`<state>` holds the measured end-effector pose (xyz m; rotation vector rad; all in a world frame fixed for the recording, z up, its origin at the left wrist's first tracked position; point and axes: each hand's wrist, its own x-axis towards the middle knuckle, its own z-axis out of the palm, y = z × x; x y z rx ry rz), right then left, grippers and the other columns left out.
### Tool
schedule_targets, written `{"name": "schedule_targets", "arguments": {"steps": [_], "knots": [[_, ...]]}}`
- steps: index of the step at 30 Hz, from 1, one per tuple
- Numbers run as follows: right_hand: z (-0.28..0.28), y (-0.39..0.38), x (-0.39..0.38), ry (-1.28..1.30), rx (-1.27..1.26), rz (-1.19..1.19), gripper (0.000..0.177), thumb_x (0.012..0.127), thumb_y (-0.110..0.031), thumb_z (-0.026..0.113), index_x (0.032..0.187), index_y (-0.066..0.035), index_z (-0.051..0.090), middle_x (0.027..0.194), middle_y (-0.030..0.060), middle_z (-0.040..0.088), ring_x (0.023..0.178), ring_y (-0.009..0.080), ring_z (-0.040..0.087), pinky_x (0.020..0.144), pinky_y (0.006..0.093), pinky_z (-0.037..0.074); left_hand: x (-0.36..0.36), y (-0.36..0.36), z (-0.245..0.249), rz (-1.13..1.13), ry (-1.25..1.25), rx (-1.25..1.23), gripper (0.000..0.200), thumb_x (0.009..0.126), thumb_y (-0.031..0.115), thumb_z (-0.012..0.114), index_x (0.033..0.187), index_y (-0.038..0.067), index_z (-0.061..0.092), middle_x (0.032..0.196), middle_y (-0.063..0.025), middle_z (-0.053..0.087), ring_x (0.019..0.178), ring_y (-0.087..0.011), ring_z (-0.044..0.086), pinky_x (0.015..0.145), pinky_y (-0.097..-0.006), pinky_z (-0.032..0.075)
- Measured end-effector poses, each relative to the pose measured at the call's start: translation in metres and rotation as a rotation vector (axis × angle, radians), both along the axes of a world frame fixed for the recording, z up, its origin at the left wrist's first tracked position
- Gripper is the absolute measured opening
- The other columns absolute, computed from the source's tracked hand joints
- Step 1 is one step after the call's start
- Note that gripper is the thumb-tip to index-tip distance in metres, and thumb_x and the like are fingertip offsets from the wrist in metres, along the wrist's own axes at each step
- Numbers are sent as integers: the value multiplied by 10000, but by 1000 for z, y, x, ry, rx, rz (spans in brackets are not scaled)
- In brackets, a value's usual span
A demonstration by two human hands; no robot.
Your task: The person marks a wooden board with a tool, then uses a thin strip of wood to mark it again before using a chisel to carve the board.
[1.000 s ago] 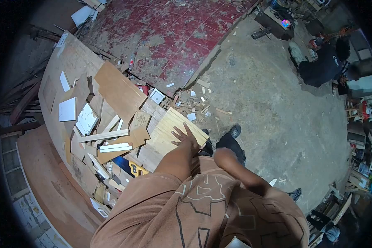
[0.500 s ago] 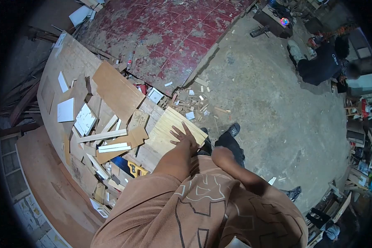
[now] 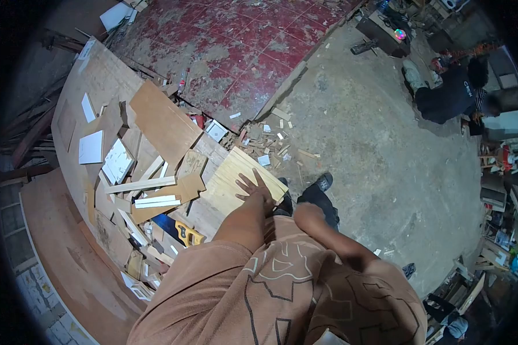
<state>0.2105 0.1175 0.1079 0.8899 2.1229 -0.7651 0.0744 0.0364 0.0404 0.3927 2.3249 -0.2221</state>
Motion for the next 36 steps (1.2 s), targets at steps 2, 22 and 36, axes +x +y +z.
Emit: {"name": "schedule_targets", "arguments": {"steps": [2,22,36], "knots": [[-54,-8,-21,106,33,-11,256,848,-127,496,900,6,708,946,233,685,890,364,686,740,475,552,5,-4,-5,5,26,17,1071,759,286,728,1534,243,-8,1538,-311,-81,1413,-513,-58,960,-797,101],[-24,5,-10,1,-115,69,308,869,-139,461,1016,-2,695,1074,250,655,962,363,671,773,478,543,0,-13,-32,39,6,72,1361,565,343,886,1523,246,-76,1513,-320,-185,1389,-517,-170,970,-787,80],[-45,0,-8,137,-76,86,261,843,-145,506,913,16,699,967,261,669,892,412,668,758,485,540,-9,-7,-19,24,-182,9,1504,577,344,904,1425,207,-331,1412,-344,-370,1310,-544,-311,988,-772,18]]}}
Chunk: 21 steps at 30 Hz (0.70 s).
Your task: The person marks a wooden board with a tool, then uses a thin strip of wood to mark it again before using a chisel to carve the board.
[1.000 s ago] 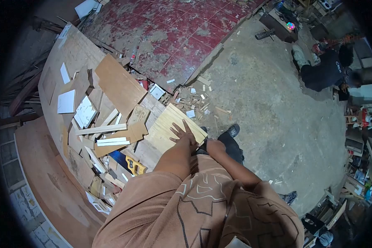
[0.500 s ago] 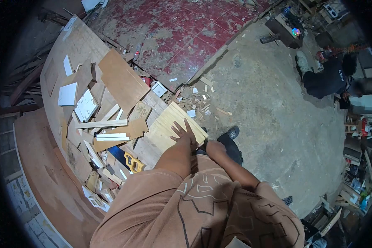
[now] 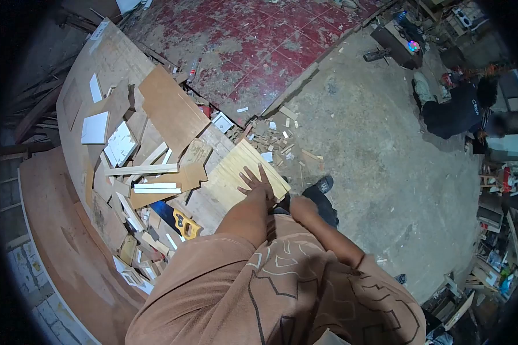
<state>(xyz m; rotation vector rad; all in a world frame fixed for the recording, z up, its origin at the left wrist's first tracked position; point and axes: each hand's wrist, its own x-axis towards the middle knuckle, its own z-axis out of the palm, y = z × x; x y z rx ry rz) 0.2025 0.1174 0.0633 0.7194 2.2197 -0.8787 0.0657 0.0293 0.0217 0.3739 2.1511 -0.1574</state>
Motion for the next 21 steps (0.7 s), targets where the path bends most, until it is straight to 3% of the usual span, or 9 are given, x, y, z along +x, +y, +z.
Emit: {"name": "schedule_targets", "arguments": {"steps": [5,7,10,13,15,16,17,19,21], "knots": [[94,18,31,-72,-45,69,261,835,-103,478,904,67,663,928,307,652,876,423,665,764,488,534,-3,6,11,16,-42,-23,1474,602,299,890,1426,220,-330,1417,-318,-385,1317,-522,-322,1004,-759,6],[91,15,33,-21,-37,57,264,838,-101,472,920,79,646,922,317,648,877,432,661,770,494,531,-4,9,19,37,-51,-34,1461,616,273,884,1426,230,-330,1427,-293,-391,1327,-499,-328,1020,-746,-4],[76,2,26,-48,109,-45,244,847,-101,472,927,14,672,962,266,665,904,404,669,761,476,543,-9,11,23,63,-103,-11,1445,627,218,862,1415,226,-350,1420,-287,-404,1328,-493,-332,1016,-750,-9],[78,9,25,7,100,4,249,856,-108,464,954,13,659,926,269,669,864,399,679,739,478,547,-17,16,13,64,-101,-95,1319,683,252,792,1461,187,-271,1472,-278,-332,1361,-477,-289,1034,-734,-5],[78,7,31,19,114,-26,240,854,-110,468,931,17,658,881,249,681,817,391,688,700,476,553,-10,8,7,-81,208,8,1119,756,359,705,1511,68,-67,1524,-291,-185,1388,-503,-204,1029,-744,15],[79,7,33,5,110,-40,240,854,-110,468,931,17,658,881,249,681,817,391,688,700,476,553,-4,5,4,-93,416,170,870,858,363,571,1501,6,106,1542,-300,-49,1419,-489,-89,1072,-701,15],[79,8,32,7,115,-18,228,856,-111,468,928,26,635,877,252,676,809,394,685,685,477,551,-2,2,2,-105,408,173,870,858,363,571,1501,6,106,1542,-300,-49,1419,-489,-89,1072,-701,15],[84,9,26,9,123,-6,217,859,-112,468,925,36,613,874,255,672,801,396,682,670,478,548,-3,-8,-3,-359,527,515,771,893,327,520,1482,-26,170,1555,-266,40,1435,-457,1,1103,-662,39],[92,6,23,69,153,41,220,857,-112,471,927,39,613,853,240,679,780,379,690,637,461,553,1,-20,-25,-410,545,568,728,906,339,487,1489,18,192,1562,-226,93,1440,-430,48,1117,-641,47]]}}
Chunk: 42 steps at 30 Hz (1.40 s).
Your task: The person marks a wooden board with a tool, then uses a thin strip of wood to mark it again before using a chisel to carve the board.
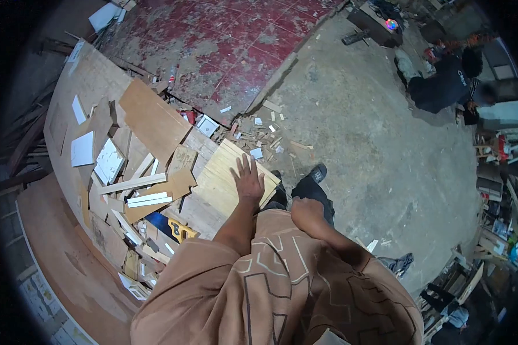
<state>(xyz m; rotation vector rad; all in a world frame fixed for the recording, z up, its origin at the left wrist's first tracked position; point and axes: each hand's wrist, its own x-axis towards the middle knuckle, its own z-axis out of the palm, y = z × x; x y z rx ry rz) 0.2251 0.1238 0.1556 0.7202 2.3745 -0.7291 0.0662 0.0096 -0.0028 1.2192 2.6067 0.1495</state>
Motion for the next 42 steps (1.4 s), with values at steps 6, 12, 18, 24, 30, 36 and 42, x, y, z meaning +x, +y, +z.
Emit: {"name": "schedule_targets", "arguments": {"steps": [6,12,18,24,30,36,42], "knots": [[4,-26,0,-23,28,-129,194,839,-107,531,883,64,610,798,219,686,707,346,706,572,424,564,1,2,3,81,7,-19,659,919,376,426,1477,60,270,1578,-165,93,1456,-369,41,1142,-589,16],[-102,-38,-30,-43,8,-224,226,857,-125,487,966,20,623,871,209,697,777,346,706,618,448,567,0,1,-1,76,22,-11,649,922,388,415,1468,60,290,1576,-153,110,1454,-366,51,1148,-580,19],[-113,-26,-22,-36,-20,-186,218,858,-127,493,947,1,645,879,203,696,787,361,701,644,467,565,-2,1,0,107,-20,-75,704,921,409,419,1514,116,178,1585,-127,95,1460,-347,38,1153,-569,6],[-19,-26,8,-123,-22,-109,182,862,-120,509,917,-5,638,865,206,696,783,345,705,645,438,568,-1,1,-1,107,3,-16,703,905,390,432,1491,64,222,1573,-160,121,1452,-372,69,1150,-574,27],[-118,-35,-22,-82,-62,-221,205,875,-124,478,935,-3,632,859,225,688,782,365,698,656,462,564,-3,2,0,131,2,-71,690,914,393,429,1501,101,214,1579,-148,100,1455,-361,56,1150,-575,18],[-56,-14,0,21,4,-213,200,866,-128,485,914,-6,635,842,210,691,763,375,695,639,460,564,-2,2,-2,152,18,-91,677,928,399,423,1511,137,199,1588,-140,57,1459,-362,28,1141,-595,7],[-5,-10,0,13,102,-50,175,818,-125,539,846,-8,665,785,177,695,705,318,707,591,415,567,1,7,11,32,14,-169,661,926,351,436,1509,147,202,1570,-215,61,1440,-443,22,1048,-740,33]]}}
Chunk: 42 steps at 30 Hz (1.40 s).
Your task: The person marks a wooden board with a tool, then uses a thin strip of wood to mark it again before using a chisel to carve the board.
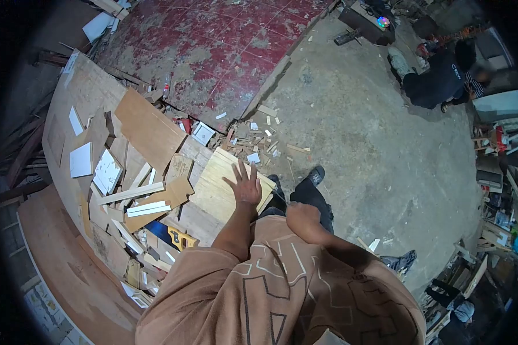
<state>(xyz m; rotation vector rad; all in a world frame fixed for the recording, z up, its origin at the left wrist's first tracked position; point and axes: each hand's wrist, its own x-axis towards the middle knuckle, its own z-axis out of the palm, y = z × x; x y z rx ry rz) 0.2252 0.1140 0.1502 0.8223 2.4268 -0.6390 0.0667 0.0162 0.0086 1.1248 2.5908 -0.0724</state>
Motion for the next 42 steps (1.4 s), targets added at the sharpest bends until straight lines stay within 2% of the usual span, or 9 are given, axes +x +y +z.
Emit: {"name": "schedule_targets", "arguments": {"steps": [4,7,12,20,27,29,34,38,42], "knots": [[-6,-3,-16,34,-7,-11,176,811,-111,548,825,-6,689,798,191,695,724,324,709,587,412,567,-9,4,-17,-140,-5,278,572,873,245,476,1396,32,383,1512,-252,220,1397,-488,162,1062,-718,57],[-4,-6,-19,-42,-19,-5,168,823,-123,559,843,-31,698,824,174,706,748,298,715,613,390,574,-13,6,-26,-344,-95,329,369,852,231,496,1155,29,556,1240,-182,506,1343,-393,311,1090,-678,103],[-31,-18,-22,-48,32,-75,168,825,-121,542,847,-24,678,802,176,704,718,304,715,570,404,571,-15,7,-19,-331,-166,307,308,833,214,528,1090,47,560,1207,-169,509,1319,-369,343,1094,-672,105],[-128,-20,-62,-66,-71,-232,199,864,-138,506,956,-48,658,897,197,703,834,324,708,693,431,568,-14,6,-25,-317,-79,363,265,841,218,536,1067,84,570,1274,-149,481,1334,-354,322,1101,-662,99],[-51,-14,-4,-188,-97,2,237,891,-156,483,983,-36,665,980,205,691,892,329,698,726,429,567,-13,9,-20,-276,-126,326,232,863,213,525,1047,84,585,1287,-140,475,1345,-344,308,1108,-655,88],[-40,-17,-9,-250,-62,-258,217,891,-160,503,953,-28,663,907,194,705,866,312,707,702,420,570,-12,8,-19,-278,-135,304,229,867,215,524,1045,84,585,1282,-139,475,1344,-343,308,1110,-653,86],[-127,-16,-51,-125,-146,-223,245,890,-149,471,965,-25,669,952,203,695,880,345,696,714,435,567,-11,10,-14,-262,-144,298,226,882,243,514,1035,93,587,1233,-138,486,1348,-329,306,1098,-681,70],[-129,-18,-38,-53,-114,-192,250,891,-148,467,964,-22,671,935,197,697,861,358,696,719,449,566,-11,8,-15,-258,-140,294,221,885,245,507,1032,99,585,1218,-140,483,1343,-325,310,1087,-697,66],[-34,-4,-7,-227,-162,-109,258,888,-143,479,999,-18,676,967,191,695,900,370,687,742,454,563,-13,11,-16,-273,-131,277,227,888,250,500,1044,105,576,1205,-139,479,1338,-326,313,1083,-703,66]]}}
